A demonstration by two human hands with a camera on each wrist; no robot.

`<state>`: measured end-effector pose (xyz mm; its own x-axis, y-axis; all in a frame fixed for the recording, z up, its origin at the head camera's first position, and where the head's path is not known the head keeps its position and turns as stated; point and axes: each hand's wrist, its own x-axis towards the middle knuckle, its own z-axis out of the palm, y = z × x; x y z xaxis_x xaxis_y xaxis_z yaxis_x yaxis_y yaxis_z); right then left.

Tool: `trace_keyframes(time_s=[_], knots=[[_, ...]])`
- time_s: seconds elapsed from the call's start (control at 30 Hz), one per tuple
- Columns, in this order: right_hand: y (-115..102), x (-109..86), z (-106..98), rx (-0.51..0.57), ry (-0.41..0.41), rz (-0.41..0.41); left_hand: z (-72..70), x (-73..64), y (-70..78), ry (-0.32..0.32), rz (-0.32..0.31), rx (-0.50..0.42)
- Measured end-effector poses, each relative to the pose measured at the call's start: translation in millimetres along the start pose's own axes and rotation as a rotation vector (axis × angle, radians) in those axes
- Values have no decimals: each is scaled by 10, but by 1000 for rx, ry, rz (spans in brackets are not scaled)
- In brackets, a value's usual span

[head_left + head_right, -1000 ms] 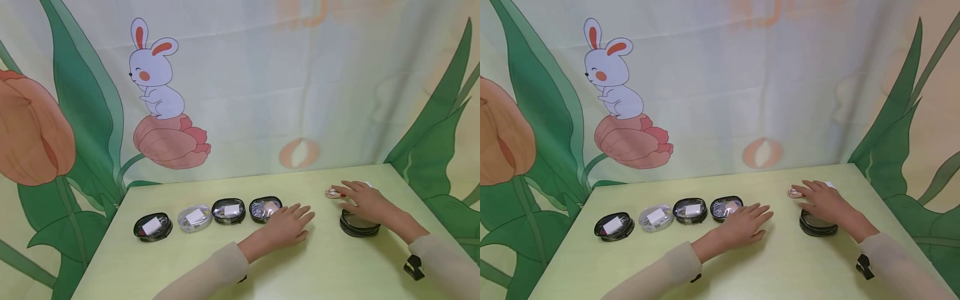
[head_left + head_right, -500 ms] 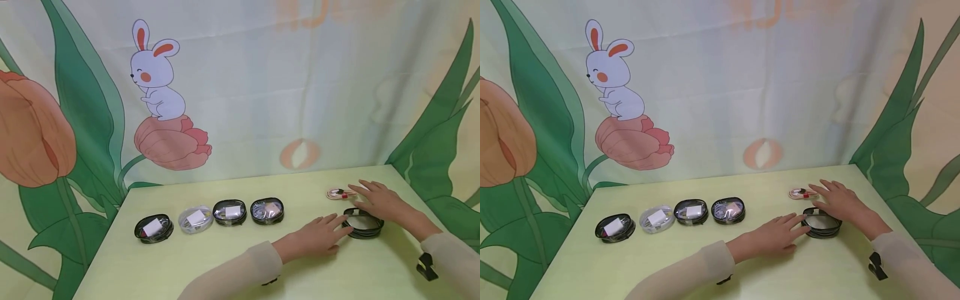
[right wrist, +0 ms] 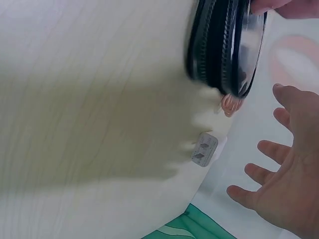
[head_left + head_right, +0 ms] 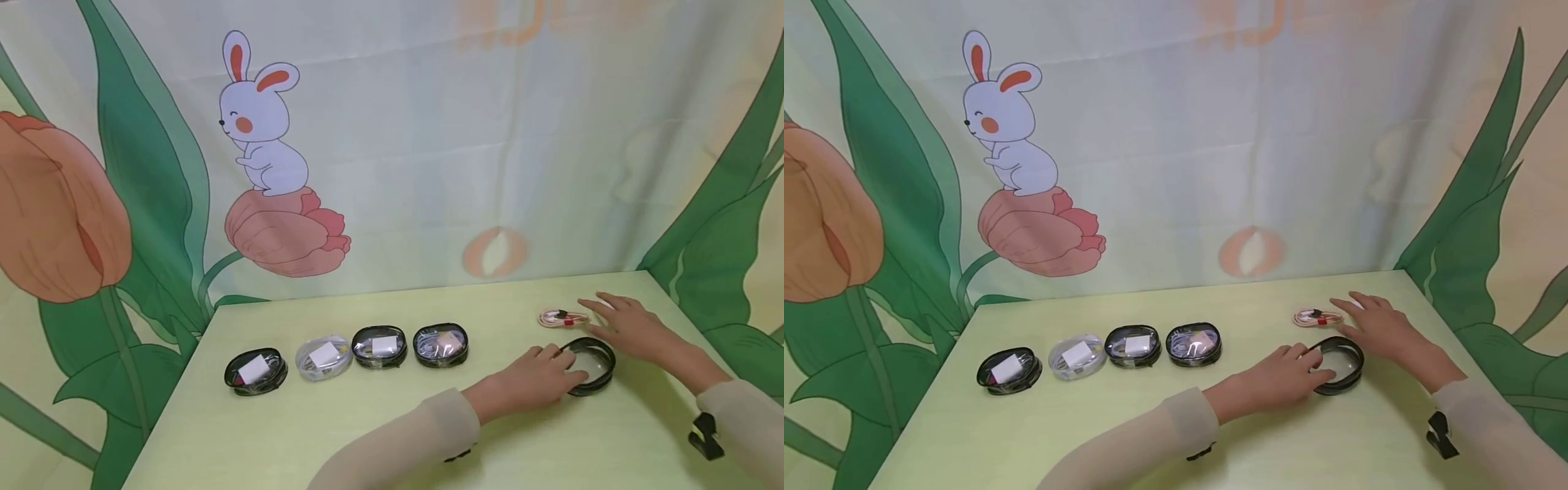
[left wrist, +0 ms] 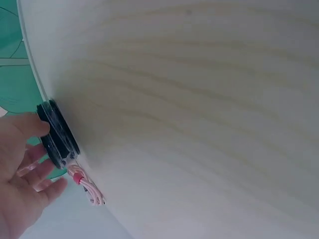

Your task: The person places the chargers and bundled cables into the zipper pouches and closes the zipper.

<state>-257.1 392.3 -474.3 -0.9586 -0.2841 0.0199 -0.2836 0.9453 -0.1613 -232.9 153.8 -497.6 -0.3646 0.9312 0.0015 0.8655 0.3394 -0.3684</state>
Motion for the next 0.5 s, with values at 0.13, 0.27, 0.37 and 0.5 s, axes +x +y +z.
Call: trace_keyframes(time_s=[0.13, 0.27, 0.37, 0.5], knots=[[31, 4, -7, 0, 17, -23, -4, 17, 0, 0, -27, 17], [59, 7, 14, 13, 22, -41, -9, 16, -25, -29, -60, -10], [74, 9, 28, 26, 19, -46, -10, 10, -58, -45, -128, -46], [89, 6, 28, 30, 26, -58, 30, 24, -109, -95, -236, -153]])
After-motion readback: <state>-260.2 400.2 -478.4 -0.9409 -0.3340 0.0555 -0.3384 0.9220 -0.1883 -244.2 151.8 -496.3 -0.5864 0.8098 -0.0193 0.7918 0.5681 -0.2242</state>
